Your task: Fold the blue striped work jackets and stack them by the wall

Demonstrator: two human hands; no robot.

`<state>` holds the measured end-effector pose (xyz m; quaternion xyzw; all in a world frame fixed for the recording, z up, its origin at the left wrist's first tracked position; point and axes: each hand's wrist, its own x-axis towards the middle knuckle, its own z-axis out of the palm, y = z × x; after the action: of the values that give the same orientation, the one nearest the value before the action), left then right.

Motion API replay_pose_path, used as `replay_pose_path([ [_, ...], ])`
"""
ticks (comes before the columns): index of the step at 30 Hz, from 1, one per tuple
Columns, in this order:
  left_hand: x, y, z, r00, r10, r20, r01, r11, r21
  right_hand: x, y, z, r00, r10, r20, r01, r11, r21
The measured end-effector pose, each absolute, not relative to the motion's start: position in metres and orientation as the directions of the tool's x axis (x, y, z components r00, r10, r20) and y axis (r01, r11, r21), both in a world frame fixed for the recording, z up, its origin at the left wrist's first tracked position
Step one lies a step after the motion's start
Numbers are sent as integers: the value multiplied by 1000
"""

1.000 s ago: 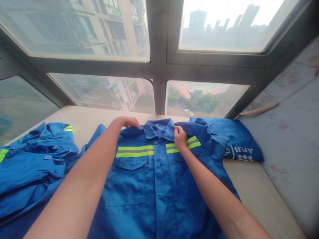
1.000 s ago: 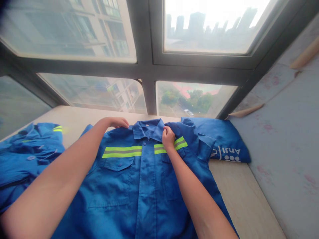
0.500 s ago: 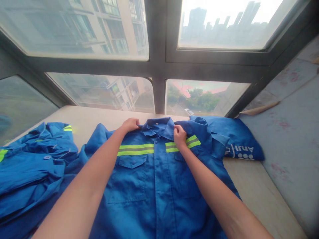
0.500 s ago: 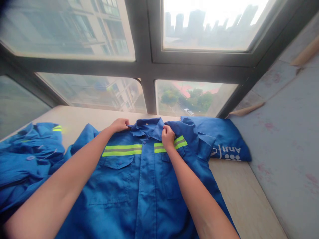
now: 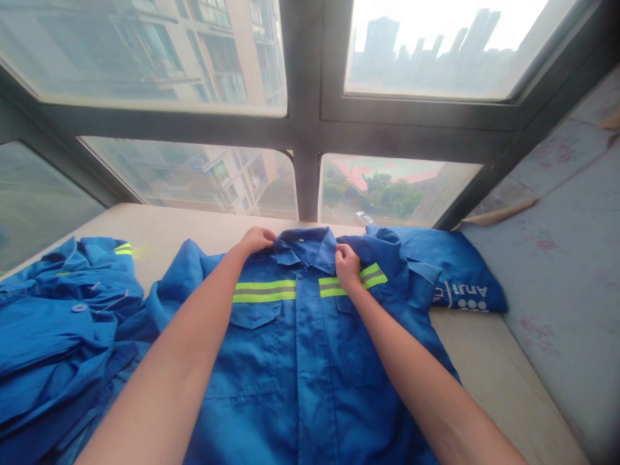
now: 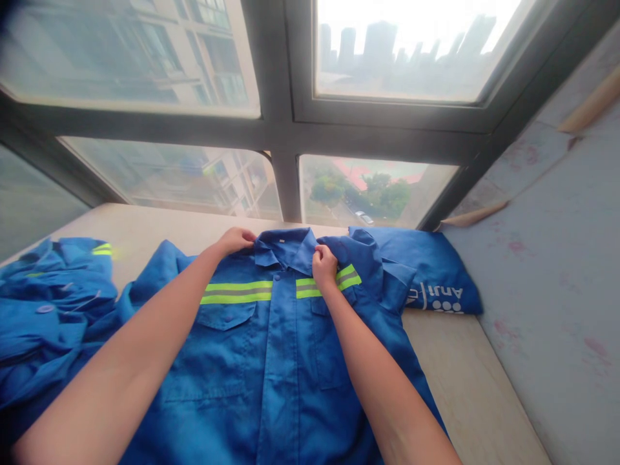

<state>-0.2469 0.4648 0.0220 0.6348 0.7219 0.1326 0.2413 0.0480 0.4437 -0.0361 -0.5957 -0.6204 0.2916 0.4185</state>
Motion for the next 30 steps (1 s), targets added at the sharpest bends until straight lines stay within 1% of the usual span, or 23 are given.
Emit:
replay_pose_path([
  [3, -243, 461, 9, -182, 977, -115, 860, 215, 462, 45, 449, -40, -7, 987, 158, 542, 136, -829],
  [6, -238, 460, 1, -211, 974, -82, 868, 225, 444, 46, 454, -40, -72, 987, 143, 586, 158, -794],
  [10, -239, 460, 7, -137, 984, -113, 867, 174, 468, 53, 466, -28, -168, 977, 130, 660, 209, -722],
  [13, -245, 459, 17, -47, 986, -160, 864, 120, 488, 59, 484, -9, -247, 956, 158, 711, 290, -641],
  [15, -248, 459, 23, -21, 985, -173, 868, 103, 486, 62, 499, 3, -300, 939, 166, 737, 339, -585],
  [17, -251, 460, 27, -22, 987, -161, 875, 96, 474, 67, 515, 12, -349, 928, 129, 766, 362, -532],
  [21, -261, 464, 36, -3, 989, -146, 889, 70, 453, 78, 542, 23, -414, 910, 0, 817, 371, -441],
  [24, -268, 466, 43, 8, 990, -142, 898, 55, 436, 84, 551, 28, -433, 901, -32, 836, 388, -389],
  [27, -261, 462, 46, -40, 995, -91, 923, 72, 378, 77, 544, 31, -432, 901, -19, 848, 399, -350],
  [30, -236, 446, 45, -119, 993, 10, 946, 110, 303, 65, 524, 36, -443, 896, 35, 840, 428, -333],
])
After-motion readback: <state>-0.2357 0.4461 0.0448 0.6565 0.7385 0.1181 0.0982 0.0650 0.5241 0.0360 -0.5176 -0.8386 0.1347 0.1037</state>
